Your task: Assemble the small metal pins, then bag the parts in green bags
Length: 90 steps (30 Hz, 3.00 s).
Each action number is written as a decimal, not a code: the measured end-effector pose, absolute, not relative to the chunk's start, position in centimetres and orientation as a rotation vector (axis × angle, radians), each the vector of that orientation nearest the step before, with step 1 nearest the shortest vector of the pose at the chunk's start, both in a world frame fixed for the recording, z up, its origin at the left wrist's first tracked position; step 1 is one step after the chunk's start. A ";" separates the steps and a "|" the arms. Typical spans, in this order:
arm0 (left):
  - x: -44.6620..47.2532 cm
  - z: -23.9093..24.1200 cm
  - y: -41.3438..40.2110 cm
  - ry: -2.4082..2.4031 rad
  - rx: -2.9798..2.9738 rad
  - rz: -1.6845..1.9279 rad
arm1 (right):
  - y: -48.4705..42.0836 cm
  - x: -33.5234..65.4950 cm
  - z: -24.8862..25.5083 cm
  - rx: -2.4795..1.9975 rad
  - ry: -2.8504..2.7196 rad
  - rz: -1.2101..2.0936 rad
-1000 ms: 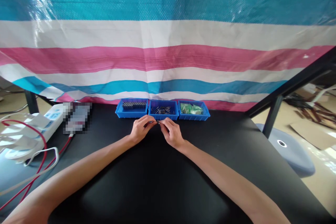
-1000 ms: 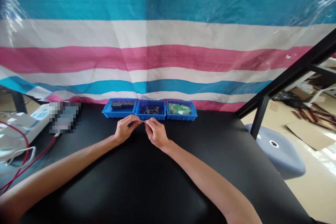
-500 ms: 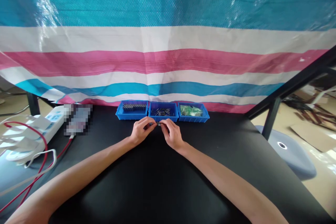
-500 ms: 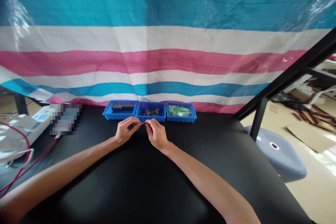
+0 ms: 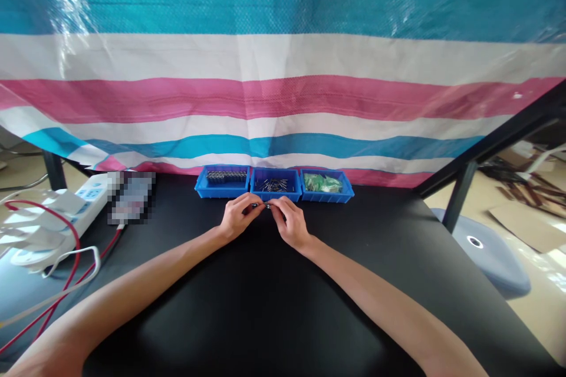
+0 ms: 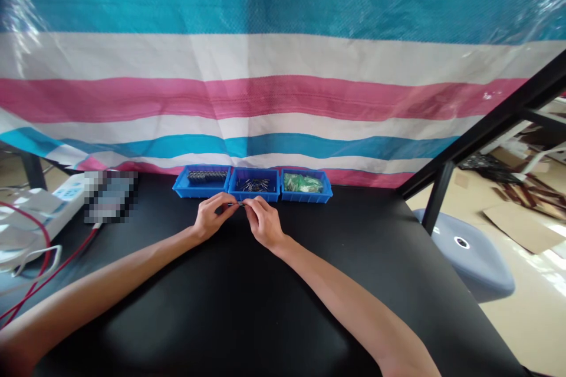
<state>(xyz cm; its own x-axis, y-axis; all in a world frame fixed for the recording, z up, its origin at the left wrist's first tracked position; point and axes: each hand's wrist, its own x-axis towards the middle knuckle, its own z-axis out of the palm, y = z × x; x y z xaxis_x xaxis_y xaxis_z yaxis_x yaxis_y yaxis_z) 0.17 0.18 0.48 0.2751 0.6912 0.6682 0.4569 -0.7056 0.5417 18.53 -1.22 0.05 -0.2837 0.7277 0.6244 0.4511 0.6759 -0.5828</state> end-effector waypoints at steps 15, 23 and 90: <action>0.1 0.4 0.2 1.033 2.319 1.403 | -1.1 18.6 -0.1 -0.909 -1.939 0.353; 0.2 0.5 0.1 1.034 2.363 1.415 | -1.2 18.6 0.1 -0.924 -1.959 0.344; 0.0 0.7 -0.1 1.097 2.271 1.460 | -1.5 18.6 0.2 -0.878 -1.905 0.388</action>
